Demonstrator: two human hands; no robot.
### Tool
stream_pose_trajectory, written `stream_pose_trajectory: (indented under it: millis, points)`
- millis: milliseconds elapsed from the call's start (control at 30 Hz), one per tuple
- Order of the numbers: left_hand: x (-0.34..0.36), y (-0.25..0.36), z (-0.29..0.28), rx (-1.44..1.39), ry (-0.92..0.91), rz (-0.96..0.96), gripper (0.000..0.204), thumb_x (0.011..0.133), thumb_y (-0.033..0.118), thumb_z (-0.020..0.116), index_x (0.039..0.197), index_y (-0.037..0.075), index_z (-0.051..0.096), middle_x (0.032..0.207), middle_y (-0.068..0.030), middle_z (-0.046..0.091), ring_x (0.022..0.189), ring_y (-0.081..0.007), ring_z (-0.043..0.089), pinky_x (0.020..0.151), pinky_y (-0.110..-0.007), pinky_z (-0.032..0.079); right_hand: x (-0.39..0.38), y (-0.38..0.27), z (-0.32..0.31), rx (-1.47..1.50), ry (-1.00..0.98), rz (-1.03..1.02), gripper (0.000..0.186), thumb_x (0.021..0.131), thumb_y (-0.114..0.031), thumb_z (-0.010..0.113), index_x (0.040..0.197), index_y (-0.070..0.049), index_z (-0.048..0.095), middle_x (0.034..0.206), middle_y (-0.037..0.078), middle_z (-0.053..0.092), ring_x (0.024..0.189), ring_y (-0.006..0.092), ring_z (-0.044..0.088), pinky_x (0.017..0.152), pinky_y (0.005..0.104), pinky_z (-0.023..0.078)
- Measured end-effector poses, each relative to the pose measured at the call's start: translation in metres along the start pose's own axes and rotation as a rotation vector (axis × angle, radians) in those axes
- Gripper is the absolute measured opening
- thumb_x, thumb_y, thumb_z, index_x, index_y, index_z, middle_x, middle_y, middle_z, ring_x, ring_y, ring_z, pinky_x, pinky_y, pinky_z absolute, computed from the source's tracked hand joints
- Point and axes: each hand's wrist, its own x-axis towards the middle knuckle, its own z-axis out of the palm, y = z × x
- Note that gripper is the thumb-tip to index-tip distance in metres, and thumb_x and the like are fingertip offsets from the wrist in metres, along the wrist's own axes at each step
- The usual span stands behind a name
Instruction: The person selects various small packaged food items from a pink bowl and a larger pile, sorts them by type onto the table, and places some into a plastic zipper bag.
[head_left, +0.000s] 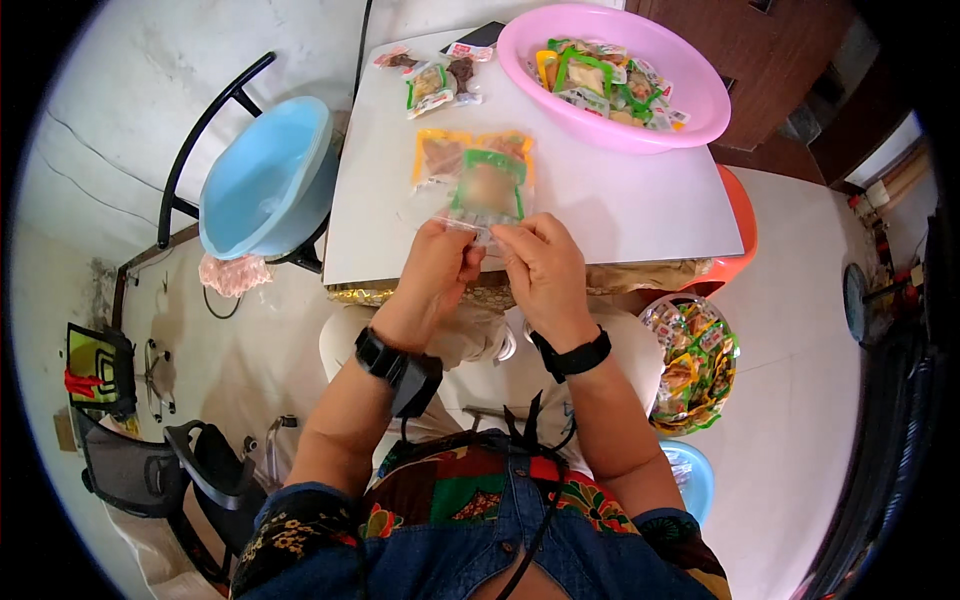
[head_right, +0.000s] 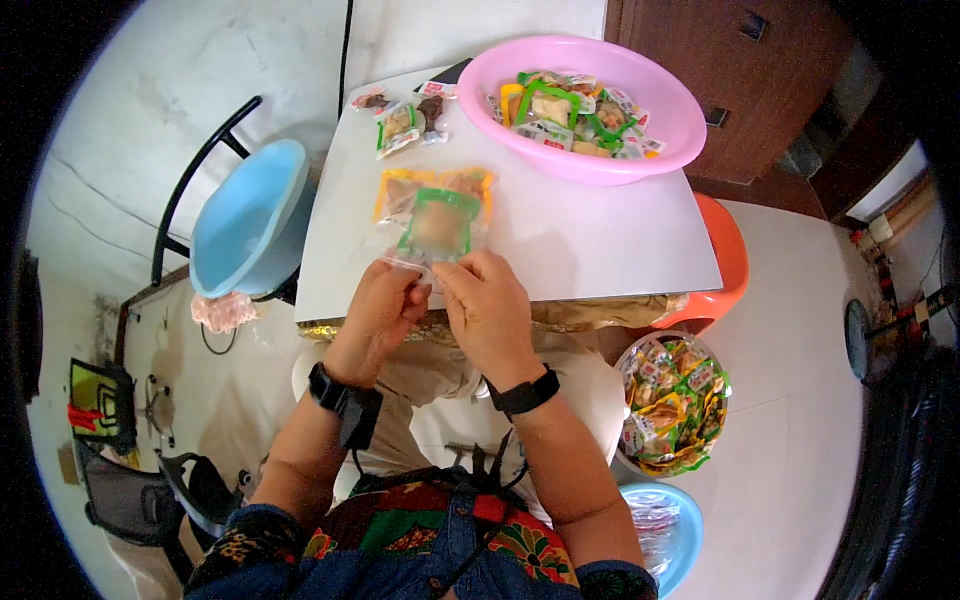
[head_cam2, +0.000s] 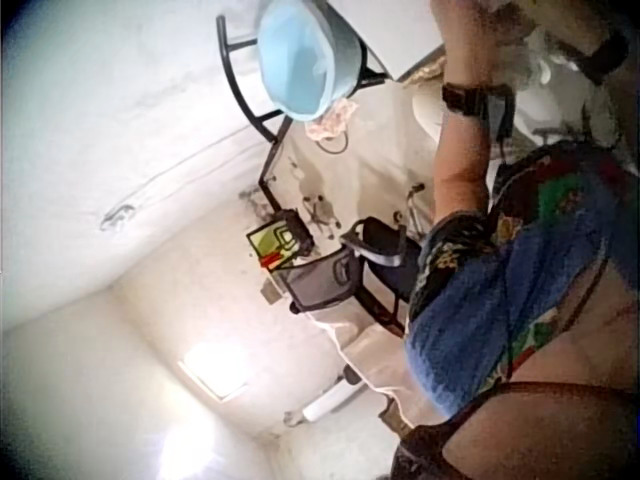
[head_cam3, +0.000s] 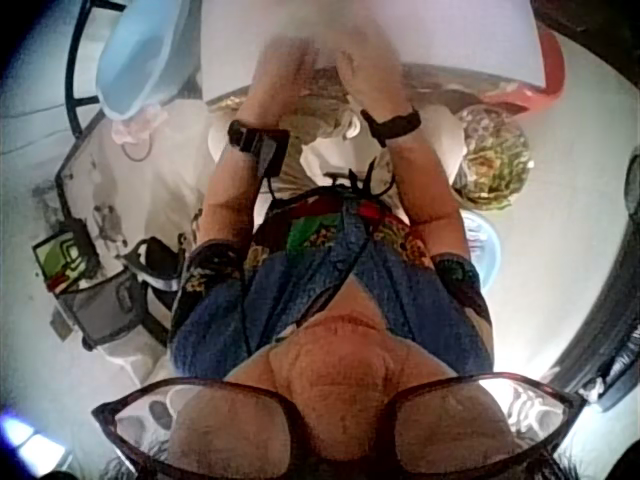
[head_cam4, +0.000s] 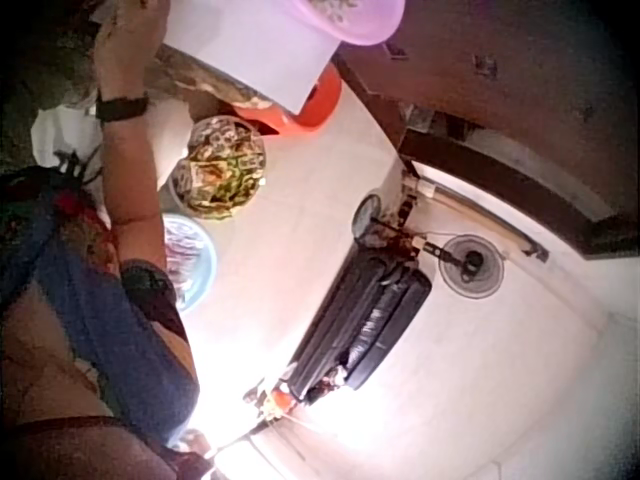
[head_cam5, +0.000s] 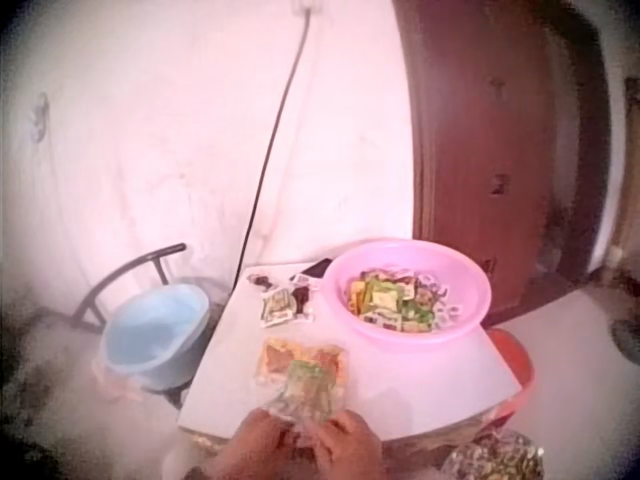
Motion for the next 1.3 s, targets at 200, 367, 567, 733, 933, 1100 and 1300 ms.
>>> stream_pose_trajectory:
  millis: [200, 367, 567, 733, 933, 1100, 1300]
  points:
    - [0.031, -0.003, 0.020, -0.188, -0.170, 0.077, 0.018, 0.092, 0.011, 0.046, 0.107, 0.006, 0.053, 0.081, -0.0011, 0.055, 0.060, -0.0090, 0.051, 0.045, -0.020, 0.038, -0.001, 0.001, 0.007, -0.004, 0.023, -0.091, 0.016, 0.081, -0.006, 0.062, 0.096, -0.009, 0.066, 0.085, 0.009, 0.058, 0.084, 0.0283, 0.059, 0.069, 0.0382, 0.049]
    - [0.009, -0.006, 0.047, -0.245, -0.020, 0.252, 0.019, 0.094, 0.008, 0.045, 0.111, 0.004, 0.051, 0.087, -0.0036, 0.056, 0.071, -0.0139, 0.059, 0.053, -0.025, 0.046, -0.001, 0.005, -0.005, -0.057, -0.003, -0.063, 0.015, 0.082, -0.004, 0.062, 0.095, -0.007, 0.066, 0.087, 0.009, 0.060, 0.081, 0.0274, 0.060, 0.069, 0.0358, 0.049]
    - [0.053, -0.026, 0.008, -0.387, -0.267, 0.182, 0.031, 0.096, 0.005, 0.042, 0.127, 0.003, 0.042, 0.099, -0.0084, 0.056, 0.077, -0.0156, 0.057, 0.071, -0.029, 0.053, -0.001, -0.001, 0.001, -0.061, -0.014, -0.087, 0.013, 0.082, -0.006, 0.062, 0.095, -0.007, 0.066, 0.085, 0.009, 0.059, 0.079, 0.0280, 0.059, 0.067, 0.0363, 0.048]
    - [0.060, -0.021, 0.023, -0.460, -0.106, 0.083, 0.025, 0.091, 0.002, 0.045, 0.115, 0.006, 0.047, 0.092, -0.0071, 0.054, 0.068, -0.0172, 0.053, 0.060, -0.030, 0.048, -0.001, 0.000, -0.002, -0.103, -0.057, -0.023, 0.010, 0.081, -0.008, 0.061, 0.091, -0.007, 0.064, 0.084, 0.010, 0.057, 0.082, 0.0300, 0.058, 0.067, 0.0396, 0.048]
    - [0.002, -0.003, 0.033, -0.225, -0.076, 0.152, 0.035, 0.090, 0.001, 0.048, 0.125, 0.005, 0.045, 0.105, -0.0095, 0.058, 0.082, -0.0158, 0.060, 0.064, -0.027, 0.051, 0.001, 0.001, -0.002, -0.114, -0.027, -0.025, 0.010, 0.082, -0.008, 0.060, 0.092, -0.008, 0.064, 0.084, 0.010, 0.057, 0.081, 0.0314, 0.058, 0.067, 0.0410, 0.047]
    - [-0.048, 0.016, -0.009, 0.431, -0.270, 0.234, 0.031, 0.097, 0.013, 0.048, 0.124, 0.001, 0.050, 0.108, -0.0108, 0.062, 0.083, -0.0138, 0.062, 0.070, -0.027, 0.052, -0.001, 0.002, -0.004, -0.178, -0.043, -0.035, 0.010, 0.081, -0.008, 0.061, 0.090, -0.008, 0.063, 0.083, 0.010, 0.056, 0.081, 0.0307, 0.057, 0.067, 0.0400, 0.047]
    - [0.053, 0.077, -0.064, 0.903, 0.119, 0.743, 0.030, 0.094, 0.021, 0.055, 0.109, -0.004, 0.063, 0.096, -0.0130, 0.067, 0.085, -0.0175, 0.064, 0.075, -0.029, 0.051, 0.000, -0.004, -0.004, -0.212, -0.066, -0.025, 0.013, 0.074, -0.007, 0.067, 0.086, -0.007, 0.063, 0.084, 0.007, 0.054, 0.082, 0.0284, 0.053, 0.068, 0.0382, 0.046]
